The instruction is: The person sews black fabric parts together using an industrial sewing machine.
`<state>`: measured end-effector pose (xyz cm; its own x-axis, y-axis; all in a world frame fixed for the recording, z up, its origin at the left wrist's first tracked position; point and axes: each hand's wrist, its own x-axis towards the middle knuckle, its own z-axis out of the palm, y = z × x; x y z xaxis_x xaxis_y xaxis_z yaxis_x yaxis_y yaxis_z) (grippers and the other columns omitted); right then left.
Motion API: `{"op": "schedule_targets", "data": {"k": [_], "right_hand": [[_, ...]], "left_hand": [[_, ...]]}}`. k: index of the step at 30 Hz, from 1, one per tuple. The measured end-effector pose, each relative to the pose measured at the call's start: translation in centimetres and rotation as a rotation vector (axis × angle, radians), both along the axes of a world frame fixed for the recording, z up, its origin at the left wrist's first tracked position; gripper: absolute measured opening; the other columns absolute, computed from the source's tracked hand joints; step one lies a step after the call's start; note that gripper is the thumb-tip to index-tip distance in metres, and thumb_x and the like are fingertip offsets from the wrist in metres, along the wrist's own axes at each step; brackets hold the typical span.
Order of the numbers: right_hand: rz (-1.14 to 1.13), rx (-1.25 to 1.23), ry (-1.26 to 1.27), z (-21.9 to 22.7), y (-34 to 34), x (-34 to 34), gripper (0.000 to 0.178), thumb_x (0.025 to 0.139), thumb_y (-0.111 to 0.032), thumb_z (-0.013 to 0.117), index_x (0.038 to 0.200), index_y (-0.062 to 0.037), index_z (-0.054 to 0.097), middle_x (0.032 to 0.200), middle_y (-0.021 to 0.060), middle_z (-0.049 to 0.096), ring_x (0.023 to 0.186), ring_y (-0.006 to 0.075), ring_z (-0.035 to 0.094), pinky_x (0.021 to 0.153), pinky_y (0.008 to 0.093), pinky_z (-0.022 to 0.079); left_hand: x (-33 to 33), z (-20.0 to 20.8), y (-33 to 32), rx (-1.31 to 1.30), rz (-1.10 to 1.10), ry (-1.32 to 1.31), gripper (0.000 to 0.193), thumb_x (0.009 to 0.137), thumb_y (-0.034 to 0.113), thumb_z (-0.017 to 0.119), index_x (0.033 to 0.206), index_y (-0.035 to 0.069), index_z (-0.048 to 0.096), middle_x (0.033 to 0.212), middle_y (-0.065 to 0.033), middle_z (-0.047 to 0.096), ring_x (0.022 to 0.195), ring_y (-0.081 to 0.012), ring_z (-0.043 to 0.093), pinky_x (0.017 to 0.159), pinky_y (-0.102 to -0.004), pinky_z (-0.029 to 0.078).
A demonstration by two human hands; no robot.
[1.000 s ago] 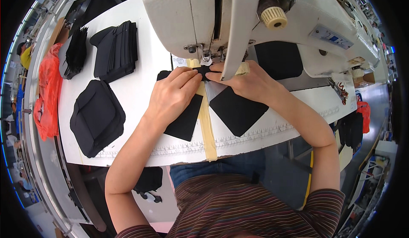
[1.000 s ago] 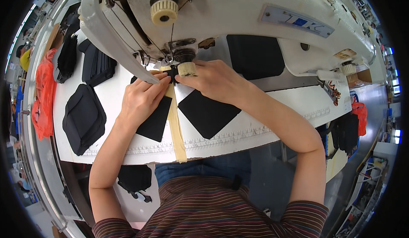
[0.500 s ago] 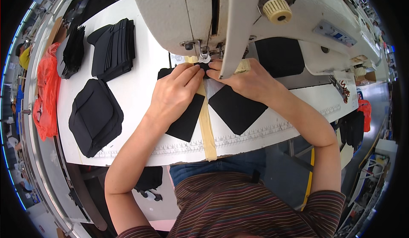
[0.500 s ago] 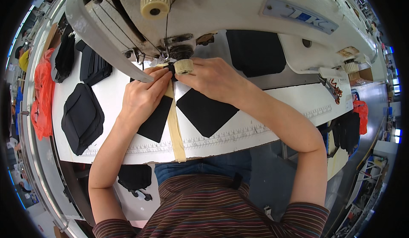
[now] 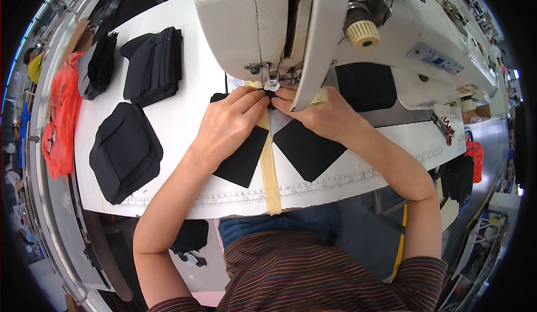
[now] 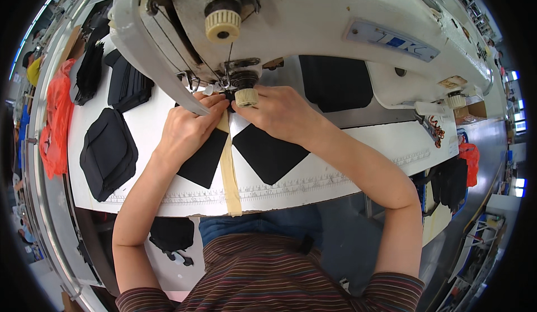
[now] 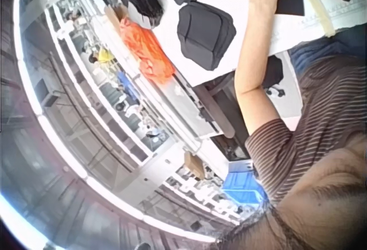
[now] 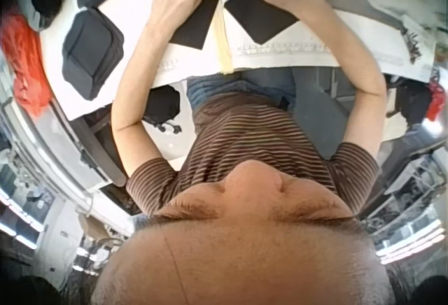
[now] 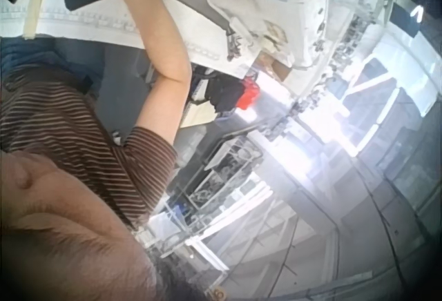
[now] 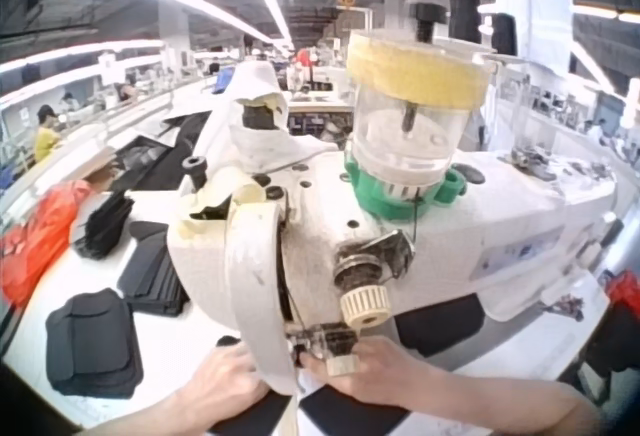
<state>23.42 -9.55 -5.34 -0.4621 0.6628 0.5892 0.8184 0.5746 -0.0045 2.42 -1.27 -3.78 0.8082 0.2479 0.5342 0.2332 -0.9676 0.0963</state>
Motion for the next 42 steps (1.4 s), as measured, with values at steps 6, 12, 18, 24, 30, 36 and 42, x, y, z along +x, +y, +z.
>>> {"op": "schedule_targets", "data": {"k": [6,12,18,24,30,36,42], "right_hand": [[-0.055,0.01,-0.072,0.5,-0.3,-0.5,0.021,0.079,-0.011,0.065,0.099,-0.0067,0.07,0.086,0.0036,0.066,0.075,0.0178,0.064,0.061,0.0295,0.055],[-0.072,0.045,-0.14,1.3,-1.3,-0.8,0.024,0.074,-0.012,0.063,0.095,-0.0047,0.071,0.087,0.0014,0.066,0.089,0.0196,0.061,0.084,0.0332,0.051],[-0.066,-0.051,0.002,1.7,-1.5,-0.6,0.02,0.077,-0.012,0.063,0.095,-0.0072,0.071,0.089,-0.0001,0.067,0.094,0.017,0.061,0.083,0.031,0.05],[-0.06,-0.08,0.082,1.8,-1.5,-0.6,0.019,0.075,-0.003,0.064,0.092,-0.0078,0.07,0.09,0.0051,0.067,0.075,0.0246,0.065,0.067,0.0361,0.055],[-0.074,-0.1,0.036,1.9,-1.7,-0.7,0.019,0.078,-0.01,0.064,0.096,-0.0058,0.071,0.093,0.0015,0.068,0.099,0.0187,0.064,0.077,0.0332,0.056],[-0.053,0.007,0.031,1.1,-1.1,-0.6,0.016,0.08,-0.012,0.064,0.094,-0.0096,0.072,0.087,-0.0017,0.066,0.092,0.0146,0.062,0.077,0.0316,0.046],[-0.098,0.084,-0.144,2.0,-1.4,-1.0,0.015,0.079,-0.013,0.065,0.092,-0.0111,0.073,0.087,-0.001,0.065,0.084,0.0177,0.058,0.077,0.0336,0.045]], "left_hand": [[-0.1,0.3,0.3,0.055,-0.038,-0.042,0.023,0.07,0.002,0.065,0.092,-0.002,0.069,0.096,-0.0088,0.068,0.094,-0.0206,0.066,0.066,-0.0291,0.057],[-0.3,0.3,0.3,-0.098,-0.057,-0.058,0.021,0.073,0.0,0.068,0.094,0.001,0.07,0.094,-0.0066,0.066,0.09,-0.0218,0.066,0.065,-0.0311,0.057],[-0.5,0.6,0.2,-0.148,-0.08,-0.025,0.022,0.073,0.0,0.07,0.095,0.003,0.071,0.094,-0.0082,0.069,0.084,-0.0247,0.067,0.066,-0.0351,0.055],[-0.5,0.6,0.4,-0.047,-0.124,-0.008,0.026,0.071,-0.001,0.07,0.096,0.0,0.069,0.093,-0.0085,0.067,0.085,-0.0243,0.067,0.065,-0.0344,0.055],[-0.5,0.8,0.3,-0.03,-0.133,0.027,0.027,0.07,-0.002,0.07,0.097,-0.001,0.069,0.094,-0.0091,0.067,0.086,-0.0245,0.066,0.065,-0.0342,0.055],[-0.6,0.9,0.1,-0.052,-0.137,0.042,0.027,0.071,-0.002,0.068,0.098,-0.001,0.069,0.095,-0.0099,0.068,0.092,-0.0256,0.067,0.069,-0.0348,0.056],[-1.0,0.8,0.4,0.066,-0.139,0.048,0.028,0.072,0.004,0.066,0.1,0.0,0.069,0.098,-0.0056,0.065,0.098,-0.019,0.064,0.068,-0.0287,0.058]]}}
